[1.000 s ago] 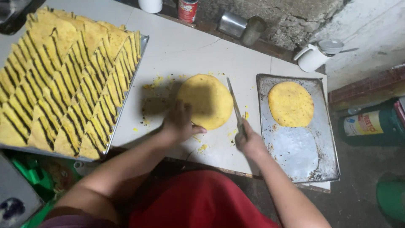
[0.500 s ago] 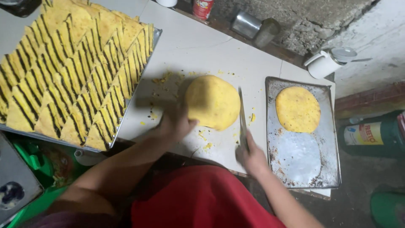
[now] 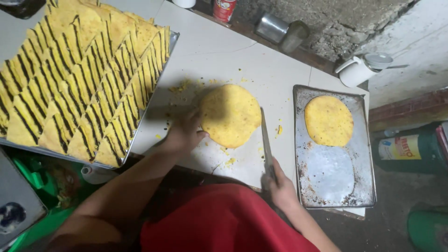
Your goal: Slicing a large flat bread into triangular portions and arranging them on a baking tray
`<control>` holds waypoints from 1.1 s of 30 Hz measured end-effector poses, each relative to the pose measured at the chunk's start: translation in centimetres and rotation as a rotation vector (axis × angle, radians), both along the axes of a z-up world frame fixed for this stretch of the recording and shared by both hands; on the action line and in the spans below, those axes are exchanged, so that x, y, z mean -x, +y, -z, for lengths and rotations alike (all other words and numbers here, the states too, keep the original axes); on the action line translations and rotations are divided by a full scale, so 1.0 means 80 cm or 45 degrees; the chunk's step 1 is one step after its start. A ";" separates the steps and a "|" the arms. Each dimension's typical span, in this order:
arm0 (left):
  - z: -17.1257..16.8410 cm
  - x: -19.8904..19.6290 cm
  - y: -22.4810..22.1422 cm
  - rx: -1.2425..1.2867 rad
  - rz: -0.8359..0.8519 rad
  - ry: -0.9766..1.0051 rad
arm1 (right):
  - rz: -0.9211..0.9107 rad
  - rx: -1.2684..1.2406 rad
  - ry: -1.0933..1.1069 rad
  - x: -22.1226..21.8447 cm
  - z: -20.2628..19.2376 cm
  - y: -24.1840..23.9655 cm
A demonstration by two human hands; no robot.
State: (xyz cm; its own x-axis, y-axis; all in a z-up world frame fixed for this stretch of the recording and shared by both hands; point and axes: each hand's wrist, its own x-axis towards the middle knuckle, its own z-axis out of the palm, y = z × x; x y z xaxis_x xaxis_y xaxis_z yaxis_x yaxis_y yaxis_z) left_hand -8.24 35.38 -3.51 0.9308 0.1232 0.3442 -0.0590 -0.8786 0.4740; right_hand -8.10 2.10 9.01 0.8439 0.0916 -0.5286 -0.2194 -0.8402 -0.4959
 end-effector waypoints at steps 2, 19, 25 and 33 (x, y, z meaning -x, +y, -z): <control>-0.003 0.001 -0.023 -0.042 -0.042 -0.025 | -0.098 0.034 -0.093 -0.011 -0.006 0.023; -0.076 -0.108 -0.008 0.105 0.177 0.085 | -0.398 -0.087 -0.228 -0.041 -0.020 0.060; 0.013 -0.222 -0.025 0.016 0.238 0.327 | -0.466 0.096 -0.107 -0.047 -0.023 0.100; -0.040 -0.195 -0.028 0.049 0.219 0.518 | -0.538 0.302 0.046 -0.050 -0.038 0.107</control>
State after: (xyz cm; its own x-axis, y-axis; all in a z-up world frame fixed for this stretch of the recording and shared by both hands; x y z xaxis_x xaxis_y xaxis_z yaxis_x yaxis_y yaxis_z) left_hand 7.34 33.12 -0.30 0.9976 -0.0396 -0.0567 -0.0043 -0.8535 0.5210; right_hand -4.09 10.62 12.01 0.7397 0.2957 -0.6045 0.1516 -0.9484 -0.2784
